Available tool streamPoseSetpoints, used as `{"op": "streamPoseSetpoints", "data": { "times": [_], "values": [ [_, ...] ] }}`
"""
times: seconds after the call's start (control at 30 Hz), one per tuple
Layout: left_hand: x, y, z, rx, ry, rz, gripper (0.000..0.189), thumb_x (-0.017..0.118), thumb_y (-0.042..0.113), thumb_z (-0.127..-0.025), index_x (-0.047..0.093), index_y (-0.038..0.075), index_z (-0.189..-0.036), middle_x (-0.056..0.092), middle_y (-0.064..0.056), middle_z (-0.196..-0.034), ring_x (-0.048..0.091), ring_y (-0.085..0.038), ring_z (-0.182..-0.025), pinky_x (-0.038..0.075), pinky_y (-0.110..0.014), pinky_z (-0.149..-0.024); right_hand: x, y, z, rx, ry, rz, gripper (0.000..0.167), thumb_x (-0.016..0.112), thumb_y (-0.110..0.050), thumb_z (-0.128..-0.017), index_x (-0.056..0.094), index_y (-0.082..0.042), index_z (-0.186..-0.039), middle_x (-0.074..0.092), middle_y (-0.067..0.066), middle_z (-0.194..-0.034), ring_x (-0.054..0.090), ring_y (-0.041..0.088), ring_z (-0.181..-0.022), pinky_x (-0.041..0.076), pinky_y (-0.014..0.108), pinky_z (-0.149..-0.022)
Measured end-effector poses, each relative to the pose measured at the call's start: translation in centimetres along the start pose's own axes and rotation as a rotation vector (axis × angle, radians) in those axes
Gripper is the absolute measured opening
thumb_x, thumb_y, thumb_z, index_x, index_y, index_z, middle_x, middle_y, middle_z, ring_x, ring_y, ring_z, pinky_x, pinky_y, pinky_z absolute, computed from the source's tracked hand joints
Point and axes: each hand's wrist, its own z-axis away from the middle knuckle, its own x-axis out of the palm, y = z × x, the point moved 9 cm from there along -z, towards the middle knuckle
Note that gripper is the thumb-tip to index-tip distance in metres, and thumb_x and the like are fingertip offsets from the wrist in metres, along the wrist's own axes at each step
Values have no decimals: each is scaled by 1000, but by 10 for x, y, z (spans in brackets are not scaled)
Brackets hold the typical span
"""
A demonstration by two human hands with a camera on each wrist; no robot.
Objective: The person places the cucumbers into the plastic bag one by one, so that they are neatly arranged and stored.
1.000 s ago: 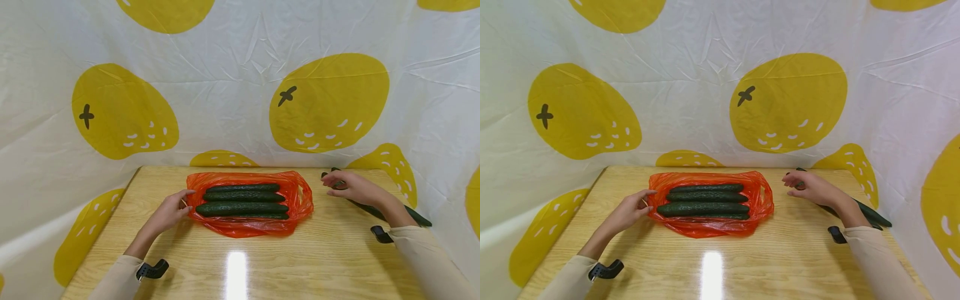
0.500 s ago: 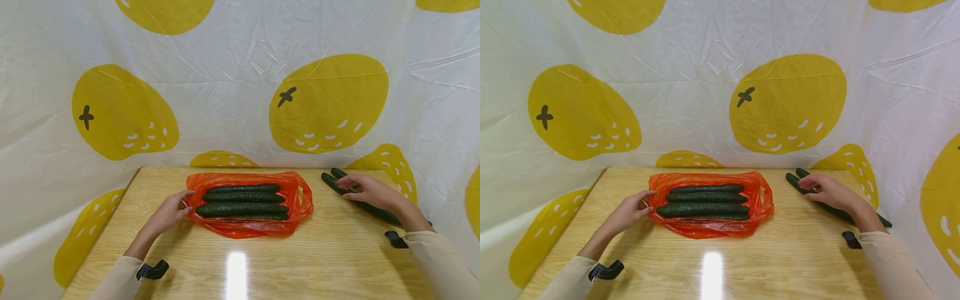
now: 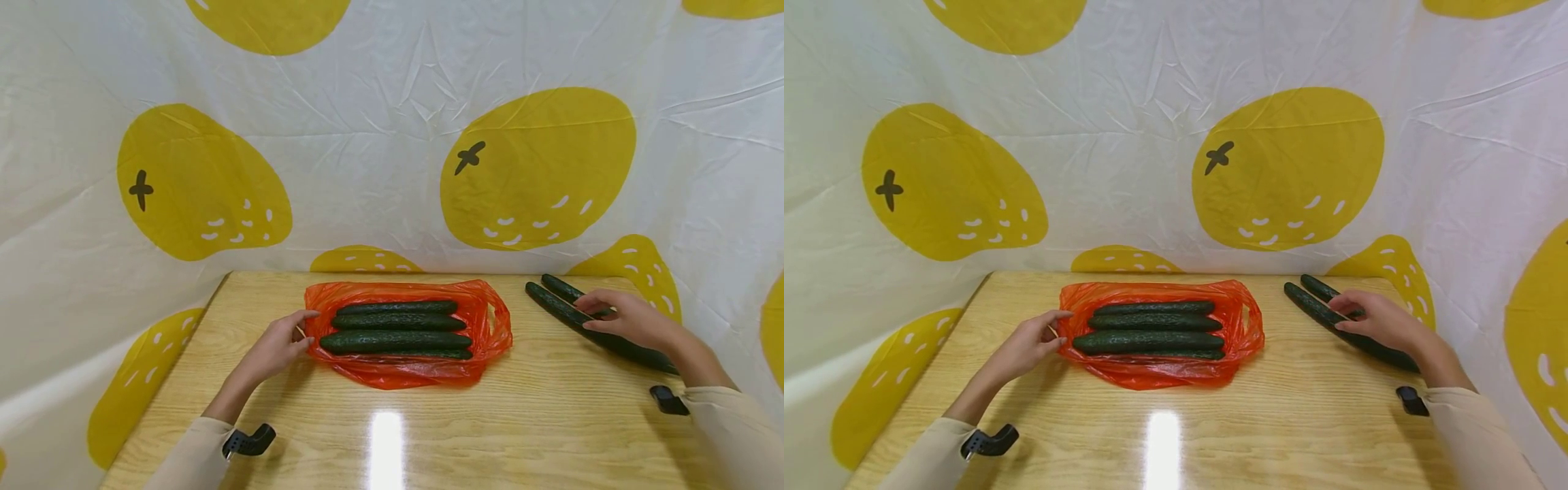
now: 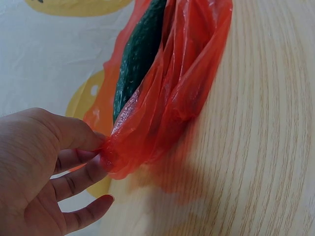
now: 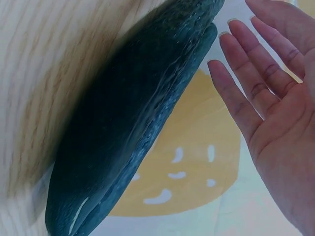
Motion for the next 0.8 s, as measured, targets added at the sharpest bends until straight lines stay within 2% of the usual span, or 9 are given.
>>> {"op": "streamPoseSetpoints", "data": {
  "times": [0.1,0.33,0.5,0.63,0.8],
  "values": [
    [0,-1,0,1,-1,-1,51,67,0,-94,53,1,-143,62,-5,-94,62,-16,-73,54,-27,-58,1,7,4,44,-24,-10,38,76,-13,-91,66,0,-125,68,19,-119,65,6,-100,58,27,-76],
    [1,0,1,2,-7,-1,52,67,0,-94,52,0,-143,63,-5,-93,63,-18,-74,54,-27,-58,6,17,9,92,-78,26,38,72,-20,-95,64,-3,-129,67,17,-125,67,32,-106,55,25,-75],
    [0,0,0,-2,-3,0,51,68,-1,-93,53,0,-142,64,-5,-92,64,-19,-74,54,-27,-58,7,19,9,81,-71,43,34,71,-14,-96,65,-4,-128,67,16,-124,67,31,-105,55,25,-77],
    [0,0,1,-2,-1,-1,51,67,-1,-93,53,-1,-142,63,-5,-92,64,-20,-73,54,-27,-58,9,19,7,73,-86,61,34,70,-9,-95,64,-2,-127,67,17,-123,66,36,-105,56,26,-78],
    [1,0,1,-7,-4,1,51,68,-1,-93,53,0,-142,62,-4,-93,63,-18,-73,54,-27,-58,13,23,5,96,-107,89,35,70,-6,-94,63,1,-128,68,17,-121,66,38,-106,57,35,-81]
  ]
}}
